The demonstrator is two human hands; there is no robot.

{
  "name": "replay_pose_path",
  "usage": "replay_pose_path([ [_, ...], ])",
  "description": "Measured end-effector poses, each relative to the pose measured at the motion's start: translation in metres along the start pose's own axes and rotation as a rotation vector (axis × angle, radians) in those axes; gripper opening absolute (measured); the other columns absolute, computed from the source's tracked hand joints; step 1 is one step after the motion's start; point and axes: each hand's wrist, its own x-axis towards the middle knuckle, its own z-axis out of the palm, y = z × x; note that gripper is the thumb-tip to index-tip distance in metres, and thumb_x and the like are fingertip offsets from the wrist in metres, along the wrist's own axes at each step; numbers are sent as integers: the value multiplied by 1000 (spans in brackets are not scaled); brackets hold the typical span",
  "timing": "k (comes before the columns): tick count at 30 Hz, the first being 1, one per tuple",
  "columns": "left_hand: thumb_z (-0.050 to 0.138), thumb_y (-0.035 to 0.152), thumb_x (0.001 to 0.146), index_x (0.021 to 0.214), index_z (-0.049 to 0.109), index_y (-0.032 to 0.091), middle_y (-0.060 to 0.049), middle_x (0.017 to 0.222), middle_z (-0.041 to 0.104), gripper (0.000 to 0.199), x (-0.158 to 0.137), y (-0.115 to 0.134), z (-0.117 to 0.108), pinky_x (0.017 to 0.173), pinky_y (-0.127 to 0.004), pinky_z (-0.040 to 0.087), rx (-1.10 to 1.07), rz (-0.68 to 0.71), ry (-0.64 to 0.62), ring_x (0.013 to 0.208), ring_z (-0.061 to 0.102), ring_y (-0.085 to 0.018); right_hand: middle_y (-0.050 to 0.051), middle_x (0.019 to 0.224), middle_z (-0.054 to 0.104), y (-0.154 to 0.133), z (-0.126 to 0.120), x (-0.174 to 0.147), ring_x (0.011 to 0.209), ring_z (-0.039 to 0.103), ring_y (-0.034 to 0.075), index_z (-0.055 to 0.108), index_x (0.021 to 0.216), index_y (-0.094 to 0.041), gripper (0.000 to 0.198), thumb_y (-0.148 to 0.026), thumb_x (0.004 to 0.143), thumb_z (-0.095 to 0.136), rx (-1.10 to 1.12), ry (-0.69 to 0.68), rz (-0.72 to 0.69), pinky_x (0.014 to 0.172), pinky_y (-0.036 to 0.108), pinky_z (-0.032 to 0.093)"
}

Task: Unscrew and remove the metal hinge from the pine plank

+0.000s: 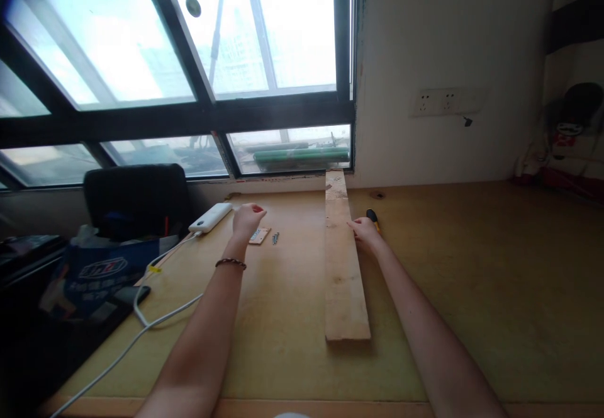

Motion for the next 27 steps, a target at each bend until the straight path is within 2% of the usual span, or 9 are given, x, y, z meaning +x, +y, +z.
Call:
replay_pose_path([
  [3,51,36,72,79,64,17,-8,80,65,24,-14,37,-5,67,-25,41,-23,203,3,78,58,-19,9,86,63,6,-17,-28,84,58,20,56,83,-17,14,-28,74,54,-648,402,-271,76,31,44],
  [5,49,35,75,80,63,17,-6,80,65,23,-29,62,-5,67,-25,41,-35,331,10,77,58,-18,15,94,60,12,-29,-48,95,54,25,55,87,-14,20,-30,76,52,-991,528,-316,81,36,40],
  [7,48,33,77,81,62,17,-6,81,64,22,-48,86,-1,68,-25,42,-49,461,5,77,57,-17,20,95,58,18,-38,-60,94,54,29,55,89,-10,28,-34,74,53,-1183,545,-200,77,37,40],
  [10,47,29,79,83,61,17,-6,82,63,19,-81,115,13,71,-26,42,-32,668,-34,80,56,-17,20,89,60,24,-45,-63,84,58,28,55,90,-9,27,-32,75,51,-1228,443,-22,66,34,41],
  [15,50,21,76,92,58,17,-7,99,60,18,-121,138,38,83,-29,40,90,1030,-159,96,51,-17,14,71,62,24,-50,-50,69,59,22,55,70,-14,17,-24,77,43,-859,481,-55,56,28,37],
  [19,45,12,76,124,38,21,-7,131,39,49,-130,140,34,100,-39,25,157,1123,-64,123,30,-20,0,51,50,11,-45,-58,42,44,11,48,67,-19,22,-36,78,42,-437,453,-180,40,22,29],
  [23,38,4,77,132,25,28,-4,141,22,61,-126,139,14,103,-51,5,203,1120,133,131,10,-24,-10,44,26,-7,-24,-83,33,16,3,43,68,-20,24,-40,72,54,158,-5,-242,34,17,11],
  [25,36,5,78,129,31,28,-5,139,27,55,-121,137,5,103,-53,3,209,1126,180,130,14,-24,-11,44,21,-11,-13,-95,35,11,2,45,67,-18,24,-38,71,57,261,-256,-158,34,16,7],
  [27,35,7,80,119,44,23,-8,128,43,43,-115,135,-1,102,-52,7,229,1150,146,124,28,-24,-11,44,21,-13,-5,-103,36,11,1,50,68,-16,22,-36,71,59,282,-441,-70,34,16,5],
])
